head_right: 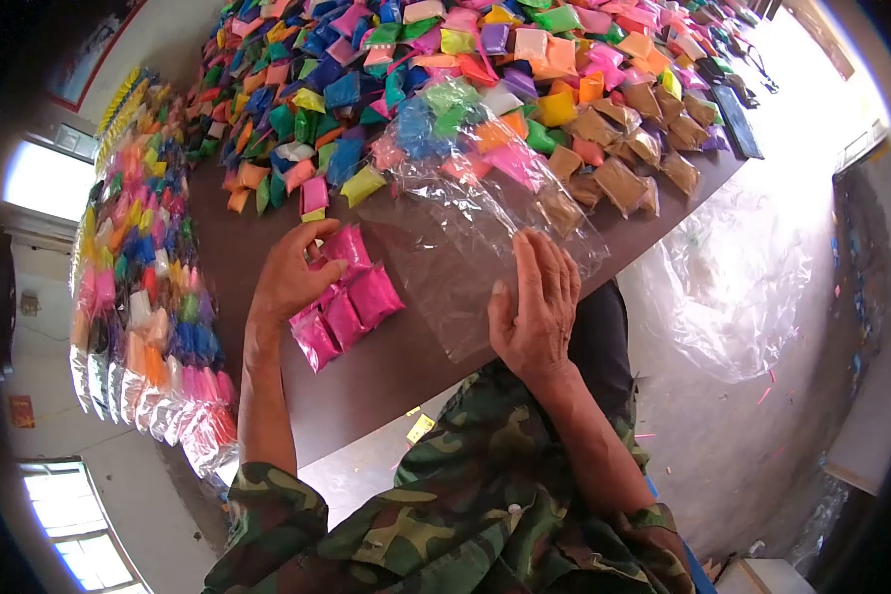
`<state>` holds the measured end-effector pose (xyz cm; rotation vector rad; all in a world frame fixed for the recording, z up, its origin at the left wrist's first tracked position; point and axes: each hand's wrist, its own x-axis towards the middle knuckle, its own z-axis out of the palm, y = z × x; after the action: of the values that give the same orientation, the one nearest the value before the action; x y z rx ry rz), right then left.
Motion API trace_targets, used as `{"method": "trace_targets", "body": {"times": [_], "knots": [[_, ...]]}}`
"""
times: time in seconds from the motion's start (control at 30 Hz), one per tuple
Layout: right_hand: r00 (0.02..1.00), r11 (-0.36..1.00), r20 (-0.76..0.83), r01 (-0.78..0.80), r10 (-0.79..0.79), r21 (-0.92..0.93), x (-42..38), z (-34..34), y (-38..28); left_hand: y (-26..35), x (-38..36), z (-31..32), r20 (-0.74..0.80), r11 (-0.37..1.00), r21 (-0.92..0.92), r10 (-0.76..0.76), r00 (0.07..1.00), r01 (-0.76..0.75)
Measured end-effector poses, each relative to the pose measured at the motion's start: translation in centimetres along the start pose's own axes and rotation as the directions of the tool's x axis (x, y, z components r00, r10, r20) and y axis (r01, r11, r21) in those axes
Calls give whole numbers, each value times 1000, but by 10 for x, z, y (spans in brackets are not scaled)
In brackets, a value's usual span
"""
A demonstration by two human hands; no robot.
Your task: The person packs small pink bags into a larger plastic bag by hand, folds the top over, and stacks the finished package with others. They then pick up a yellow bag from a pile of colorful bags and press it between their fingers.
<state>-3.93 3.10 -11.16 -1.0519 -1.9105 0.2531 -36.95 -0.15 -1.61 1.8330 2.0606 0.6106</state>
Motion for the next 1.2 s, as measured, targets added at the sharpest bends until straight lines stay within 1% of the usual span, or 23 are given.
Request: {"method": "trace_targets", "body": {"times": [0.1, 0.2, 0.3, 0.4, 0.5, 0.6, 0.63, 0.7, 0.77, 0.8, 0.83, 0.87, 0.9, 0.97, 1.0, 1.03, 1.07, 1.1, 1.13, 1.17, 1.2], "knots": [[1000, 999, -6, -19, 19, 26, 1, -1, -1, 5, -3, -4, 27, 990, -101, -95, 995, 97], [1000, 999, -8, -12, 12, 45, 1, -1, -2, 21, -10, -12, 68, 954, -251, -148, 987, 161], [1000, 998, -14, -12, 13, 63, 3, -1, -6, 62, -17, 8, 58, 925, -375, -48, 997, 67], [1000, 998, -19, -9, 10, 60, 2, -1, -5, 94, -17, 54, 45, 920, -392, 28, 999, -8], [999, 999, -37, 4, -2, 47, -1, 0, -3, 107, -11, 95, 14, 877, -479, -28, 999, 32], [999, 999, -44, 0, 2, 43, 2, -2, -10, 112, -8, 122, -29, 814, -581, -38, 999, 14], [999, 999, -37, 0, 1, 51, 3, -3, -12, 113, -7, 131, -49, 776, -630, -13, 999, -20], [1000, 998, -22, 5, -4, 70, 6, -4, -17, 110, -2, 152, -97, 691, -718, 28, 995, -89], [1000, 995, -16, 13, -12, 101, 4, -1, -21, 101, 4, 170, -86, 520, -848, 51, 995, -100], [1000, 993, -1, 17, -17, 116, 3, -2, -23, 99, 7, 171, -64, 468, -879, 74, 995, -91], [1000, 991, 15, 19, -21, 132, 2, -2, -24, 96, 6, 176, 13, 292, -956, 75, 997, -10], [999, 989, 34, 19, -24, 149, 3, -5, -26, 93, 6, 181, 90, 97, -992, 75, 993, 83], [998, 980, 49, 18, -28, 196, 2, -10, -26, 98, 6, 180, 166, -90, -981, 75, 983, 173], [996, 957, 78, 14, -38, 290, 3, -21, -27, 107, 4, 172, 209, -149, -961, 164, 964, 234], [993, 964, 67, 73, -93, 257, 8, -36, -21, 106, 9, 168, 267, -45, -961, 118, 957, 273], [999, 972, 16, 46, -51, 232, 10, -40, -8, 108, 11, 165, 169, 344, -931, 109, 980, 123], [999, 978, -33, 19, -12, 209, 13, -42, 7, 113, 11, 161, 72, 674, -738, 138, 988, -40], [996, 983, -83, -11, 27, 186, 17, -43, 21, 119, 11, 156, -6, 890, -415, 203, 979, -187], [992, 990, -108, -48, 62, 129, 26, -43, 35, 129, 12, 152, -80, 917, -302, 247, 966, -260], [986, 994, -137, -87, 96, 74, 34, -43, 45, 127, 13, 156, -111, 908, -284, 287, 951, -307], [978, 968, -86, -174, 191, 181, 38, -42, 52, 124, 15, 161, -141, 897, -264, 328, 934, -354]]}}
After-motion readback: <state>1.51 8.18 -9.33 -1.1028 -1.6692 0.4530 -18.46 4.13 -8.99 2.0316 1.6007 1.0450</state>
